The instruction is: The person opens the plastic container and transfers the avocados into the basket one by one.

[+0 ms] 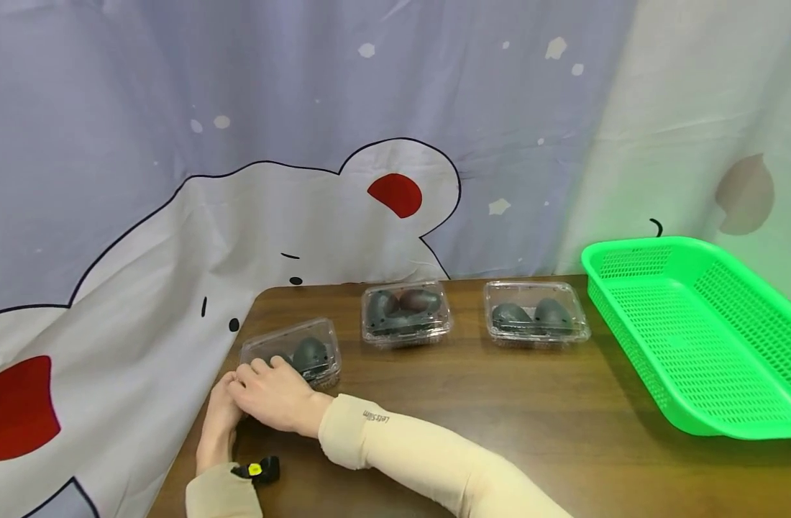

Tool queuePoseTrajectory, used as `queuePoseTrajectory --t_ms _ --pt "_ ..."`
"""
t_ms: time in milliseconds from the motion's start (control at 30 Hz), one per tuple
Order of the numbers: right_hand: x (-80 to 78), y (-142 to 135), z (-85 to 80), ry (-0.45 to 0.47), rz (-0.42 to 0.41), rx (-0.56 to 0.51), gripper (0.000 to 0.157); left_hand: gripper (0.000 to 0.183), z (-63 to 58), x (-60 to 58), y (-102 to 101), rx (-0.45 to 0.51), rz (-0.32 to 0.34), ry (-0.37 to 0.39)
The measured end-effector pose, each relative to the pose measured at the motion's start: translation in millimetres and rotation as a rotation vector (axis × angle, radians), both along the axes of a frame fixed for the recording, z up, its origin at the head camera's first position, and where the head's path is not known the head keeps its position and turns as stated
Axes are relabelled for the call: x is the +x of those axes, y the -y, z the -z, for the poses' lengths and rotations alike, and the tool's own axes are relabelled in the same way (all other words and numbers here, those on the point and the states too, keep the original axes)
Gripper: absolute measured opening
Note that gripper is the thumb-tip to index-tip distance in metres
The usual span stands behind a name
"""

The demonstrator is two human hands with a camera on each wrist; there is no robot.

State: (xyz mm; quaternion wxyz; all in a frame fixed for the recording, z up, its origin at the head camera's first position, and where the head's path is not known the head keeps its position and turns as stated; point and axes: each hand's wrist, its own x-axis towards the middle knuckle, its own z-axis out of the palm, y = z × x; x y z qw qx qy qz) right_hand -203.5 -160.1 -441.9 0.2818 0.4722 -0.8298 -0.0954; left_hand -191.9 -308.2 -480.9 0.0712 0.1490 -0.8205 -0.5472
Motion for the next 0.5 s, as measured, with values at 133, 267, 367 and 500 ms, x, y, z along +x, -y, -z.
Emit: queuePoseTrajectory --t_ms 133,267,367,500 --pt "-6.8 -26 4.9 -0.012 -0.021 0.040 0.021 0.035 4.2 -0.7 -1 0.125 0.010 0.067" --pt "-15.9 -54 6.0 -0.024 -0.043 0.074 0.017 0.045 4.3 -0.3 0 0.057 0.056 0.115" --pt "-21.7 -69 6.2 -0.035 -0.061 0.087 0.016 0.044 3.8 0.9 2 0.021 0.068 0.142" --pt "-28.0 -79 9.0 -0.057 -0.064 0.090 0.018 0.042 4.1 1.3 4 0.038 0.082 0.148"
